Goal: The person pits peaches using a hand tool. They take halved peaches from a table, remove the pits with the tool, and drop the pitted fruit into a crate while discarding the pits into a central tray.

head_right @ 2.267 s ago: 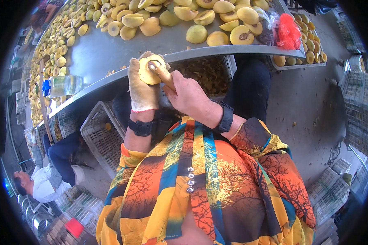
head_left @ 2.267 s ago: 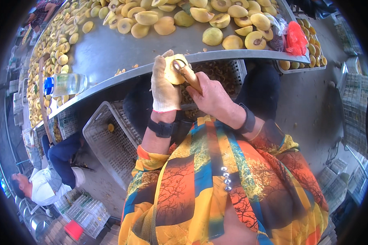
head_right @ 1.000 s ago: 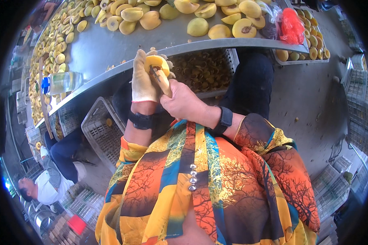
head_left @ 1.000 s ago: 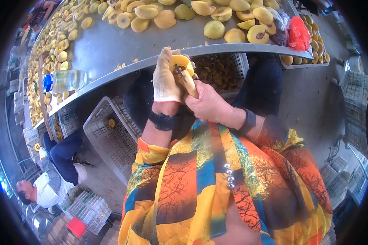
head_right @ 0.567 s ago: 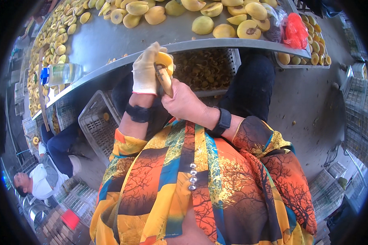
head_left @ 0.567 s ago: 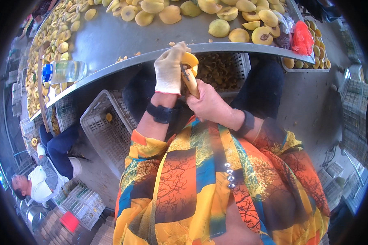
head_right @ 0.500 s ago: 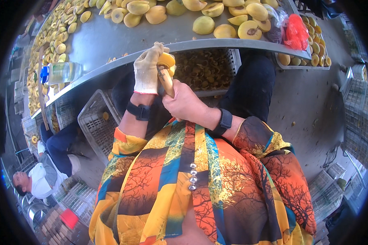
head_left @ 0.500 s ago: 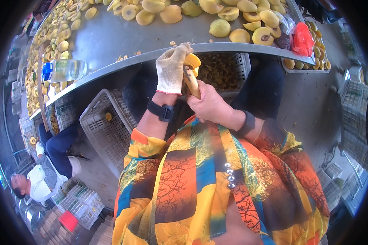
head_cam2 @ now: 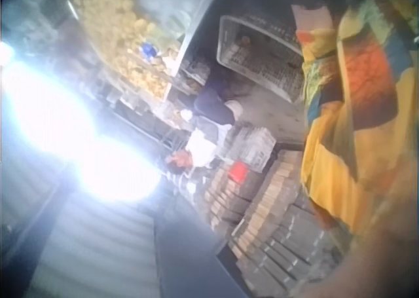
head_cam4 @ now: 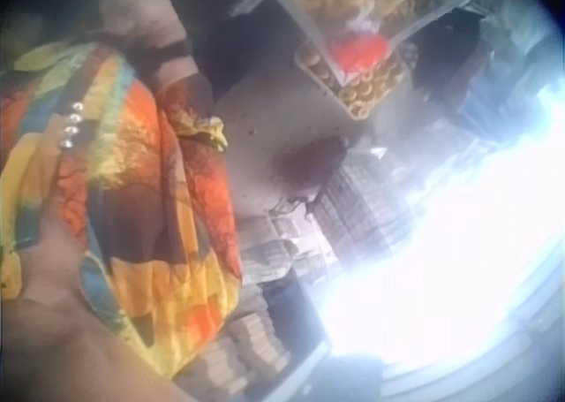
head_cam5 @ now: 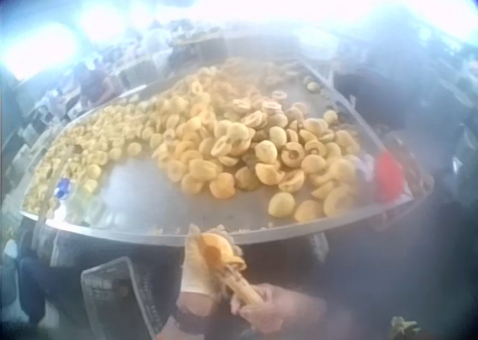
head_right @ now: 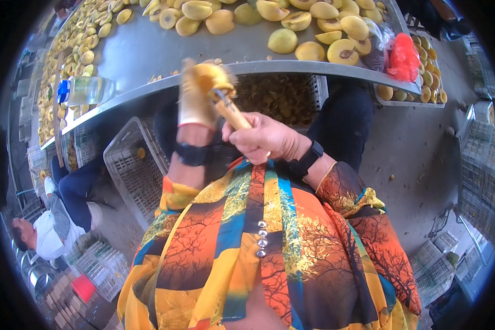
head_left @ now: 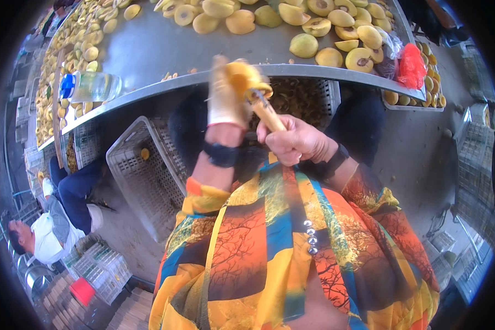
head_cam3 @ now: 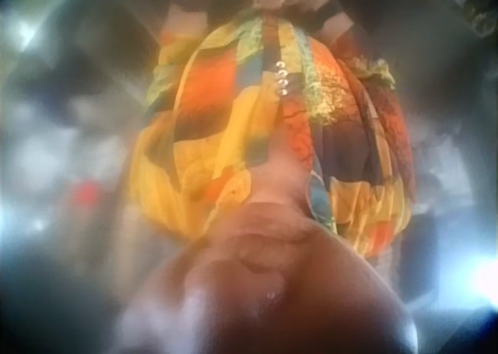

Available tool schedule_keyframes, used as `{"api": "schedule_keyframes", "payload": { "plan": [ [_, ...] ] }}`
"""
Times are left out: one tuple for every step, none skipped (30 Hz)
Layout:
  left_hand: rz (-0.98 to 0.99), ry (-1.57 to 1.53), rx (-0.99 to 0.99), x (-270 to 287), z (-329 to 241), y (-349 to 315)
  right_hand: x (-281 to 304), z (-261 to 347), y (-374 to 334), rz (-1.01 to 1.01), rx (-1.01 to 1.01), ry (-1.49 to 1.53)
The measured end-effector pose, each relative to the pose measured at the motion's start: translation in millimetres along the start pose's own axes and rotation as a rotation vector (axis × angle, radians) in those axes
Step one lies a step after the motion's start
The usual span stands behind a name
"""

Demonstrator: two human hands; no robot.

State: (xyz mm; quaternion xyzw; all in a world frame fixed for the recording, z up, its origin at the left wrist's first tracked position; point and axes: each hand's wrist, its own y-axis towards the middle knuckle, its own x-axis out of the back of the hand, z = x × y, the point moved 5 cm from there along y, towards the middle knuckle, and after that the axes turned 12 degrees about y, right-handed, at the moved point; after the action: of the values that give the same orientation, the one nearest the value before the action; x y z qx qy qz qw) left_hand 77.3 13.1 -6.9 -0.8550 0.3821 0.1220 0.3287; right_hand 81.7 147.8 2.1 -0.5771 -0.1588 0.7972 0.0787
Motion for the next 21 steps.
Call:
{"api": "schedule_keyframes", "payload": {
  "plan": [
    [-0.148, 0.025, -0.012, 22, -8, 3, 3, 2, -3, -0.046, -0.018, -0.18],
    [-0.205, 0.122, -0.061, 37, -27, -11, 8, 3, -6, -0.094, -0.038, -0.353],
    [-0.172, 0.106, -0.155, 63, -42, -12, 22, 4, -1, -0.142, 0.169, -0.791],
    [-0.275, 0.323, -0.282, 84, -60, -24, 24, 7, 2, -0.202, 0.381, -1.225],
    [-0.322, 0.461, -0.343, 117, -72, -23, 39, 5, 0, -0.295, 0.205, -1.567],
    [-0.475, 0.529, -0.355, 146, -90, -46, 45, -1, 3, -0.279, 0.211, -1.563],
    [-0.669, 0.606, -0.411, 171, -105, -43, 58, -3, 1, -0.389, 0.286, -1.756],
    [-0.718, 1.026, -0.234, 191, -110, -47, 70, -3, -2, -0.506, 0.359, -1.947],
    [-0.839, 1.389, -0.374, 195, -122, -52, 77, -2, 0, -0.532, 0.32, -1.895],
    [-0.951, 1.751, -0.523, 193, -128, -52, 81, 2, 4, -0.541, 0.325, -1.894],
    [-0.85, 1.641, -0.576, 186, -130, -46, 85, 3, 10, -0.556, 0.293, -1.762],
    [-0.759, 1.53, -0.619, 173, -132, -40, 88, 0, 15, -0.556, 0.256, -1.632],
    [-0.735, 1.515, -0.709, 122, -125, -36, 91, 1, 18, -0.609, 0.211, -1.653],
    [-0.6, 1.572, -0.794, 79, -117, -30, 89, 0, 17, -0.585, 0.217, -1.661],
    [-0.354, 1.527, -0.934, 58, -98, -10, 83, 1, 12, -0.563, 0.288, -1.615],
    [-0.155, 1.749, -1.115, -1, -81, -3, 83, 4, 9, -0.551, 0.359, -1.562],
    [0.047, 1.594, -1.225, -21, -59, 20, 78, 6, 6, -0.522, 0.446, -1.595],
    [0.135, 1.626, -1.173, -64, -38, 35, 84, 9, -4, -0.524, 0.525, -1.618],
    [0.192, 1.787, -1.167, -91, -16, 47, 84, 9, -9, -0.531, 0.481, -1.629],
    [0.164, 2.047, -0.988, -115, -1, 53, 83, 9, -14, -0.536, 0.436, -1.642],
    [0.137, 2.059, -0.826, -129, 13, 59, 80, 6, -19, -0.503, 0.432, -1.658]
  ]
}}
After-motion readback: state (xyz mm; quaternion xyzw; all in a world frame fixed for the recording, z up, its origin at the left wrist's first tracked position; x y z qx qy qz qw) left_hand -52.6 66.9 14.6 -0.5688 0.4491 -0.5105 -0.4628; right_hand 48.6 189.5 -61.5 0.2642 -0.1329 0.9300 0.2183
